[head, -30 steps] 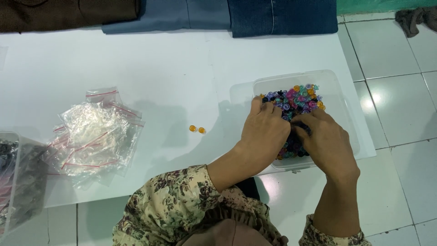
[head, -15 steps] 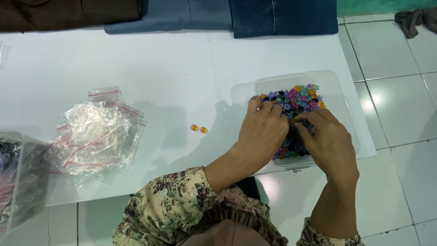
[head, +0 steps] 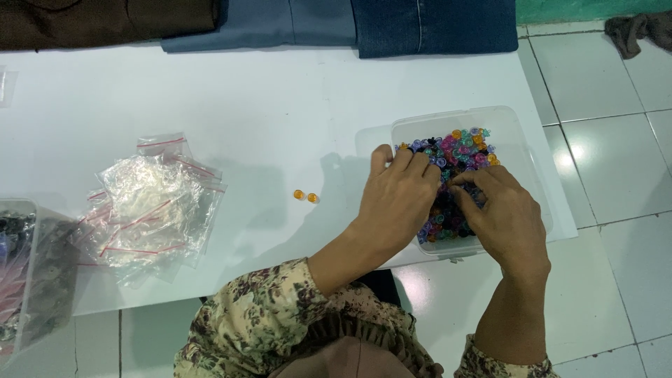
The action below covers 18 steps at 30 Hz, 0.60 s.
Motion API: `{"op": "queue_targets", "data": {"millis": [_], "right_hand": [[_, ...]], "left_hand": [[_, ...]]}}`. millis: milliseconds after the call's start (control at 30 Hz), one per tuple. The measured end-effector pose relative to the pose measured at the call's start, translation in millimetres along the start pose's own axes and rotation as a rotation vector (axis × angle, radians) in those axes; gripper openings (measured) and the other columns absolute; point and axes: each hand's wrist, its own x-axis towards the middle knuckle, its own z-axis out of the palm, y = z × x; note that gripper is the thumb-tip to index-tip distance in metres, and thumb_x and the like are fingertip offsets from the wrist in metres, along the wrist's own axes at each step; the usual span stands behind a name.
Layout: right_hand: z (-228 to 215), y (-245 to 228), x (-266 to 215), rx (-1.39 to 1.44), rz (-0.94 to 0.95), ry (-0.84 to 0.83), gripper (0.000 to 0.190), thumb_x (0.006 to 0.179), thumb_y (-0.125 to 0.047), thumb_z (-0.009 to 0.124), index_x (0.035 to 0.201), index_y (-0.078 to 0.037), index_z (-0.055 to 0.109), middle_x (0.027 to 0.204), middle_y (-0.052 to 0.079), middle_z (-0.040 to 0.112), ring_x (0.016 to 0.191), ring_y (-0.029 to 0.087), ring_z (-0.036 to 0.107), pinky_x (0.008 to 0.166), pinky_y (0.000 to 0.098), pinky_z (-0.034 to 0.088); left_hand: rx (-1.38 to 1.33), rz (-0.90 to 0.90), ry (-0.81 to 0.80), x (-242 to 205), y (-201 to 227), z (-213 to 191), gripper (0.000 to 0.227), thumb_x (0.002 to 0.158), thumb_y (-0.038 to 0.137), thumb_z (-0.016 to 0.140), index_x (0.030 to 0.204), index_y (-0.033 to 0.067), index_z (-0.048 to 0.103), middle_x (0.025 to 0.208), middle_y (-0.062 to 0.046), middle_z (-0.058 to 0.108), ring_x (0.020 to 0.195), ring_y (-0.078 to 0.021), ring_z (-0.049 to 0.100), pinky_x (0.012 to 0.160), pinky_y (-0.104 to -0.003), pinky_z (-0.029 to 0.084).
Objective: Sorting small plastic buttons by color and packing them into small zip-lock bags.
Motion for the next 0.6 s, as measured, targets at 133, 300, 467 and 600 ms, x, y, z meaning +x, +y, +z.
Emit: {"op": "queue_targets", "data": {"millis": [133, 300, 467, 600], "right_hand": [[-2.5, -1.6, -0.1, -0.010, 0.048, -0.028, 0.023, 0.098, -0.034, 0.063, 0.115, -0.023, 0.074, 0.122, -0.002, 0.067, 0.087, 0.024, 0.066, 0.072, 0.0439, 0.049], [-1.6, -17.5, -12.2, 0.187, -0.189, 0.191, 0.014, 0.101, -0.013, 0.068, 0.112, -0.008, 0.074, 0.109, 0.009, 0.069, 0.098, 0.021, 0.065, 0.086, 0.0341, 0.053], [14.2, -70.6, -42.1, 0.245, -0.581, 0.330, 0.013, 0.097, -0.003, 0.074, 0.109, 0.002, 0.073, 0.105, 0.015, 0.070, 0.104, 0.030, 0.066, 0.095, 0.0404, 0.054], [52.2, -110.5, -59.1, 0.325, -0.750, 0.161, 0.024, 0.090, -0.006, 0.074, 0.112, 0.002, 0.069, 0.107, 0.019, 0.070, 0.102, 0.031, 0.068, 0.096, 0.0383, 0.060]], "left_hand": [[-0.082, -0.033, 0.077, -7.1, -15.1, -48.3, 0.014, 0.095, 0.009, 0.066, 0.082, 0.0137, 0.067, 0.081, -0.003, 0.059, 0.080, -0.0238, 0.056, 0.091, -0.044, 0.035], [-0.199, -0.246, -0.011, -50.8, -60.4, -104.0, 0.004, 0.092, 0.021, 0.074, 0.096, 0.0193, 0.073, 0.093, 0.000, 0.072, 0.084, -0.0195, 0.067, 0.091, -0.042, 0.037], [-0.131, -0.377, -0.042, -105.3, -93.7, -108.1, 0.009, 0.097, 0.025, 0.067, 0.094, 0.0178, 0.071, 0.090, 0.002, 0.070, 0.082, -0.0188, 0.065, 0.081, -0.038, 0.041], [-0.136, -0.476, -0.147, -133.8, -104.6, -92.5, 0.017, 0.097, 0.027, 0.064, 0.093, 0.0150, 0.074, 0.091, 0.000, 0.071, 0.083, -0.0215, 0.066, 0.080, -0.042, 0.043]]}}
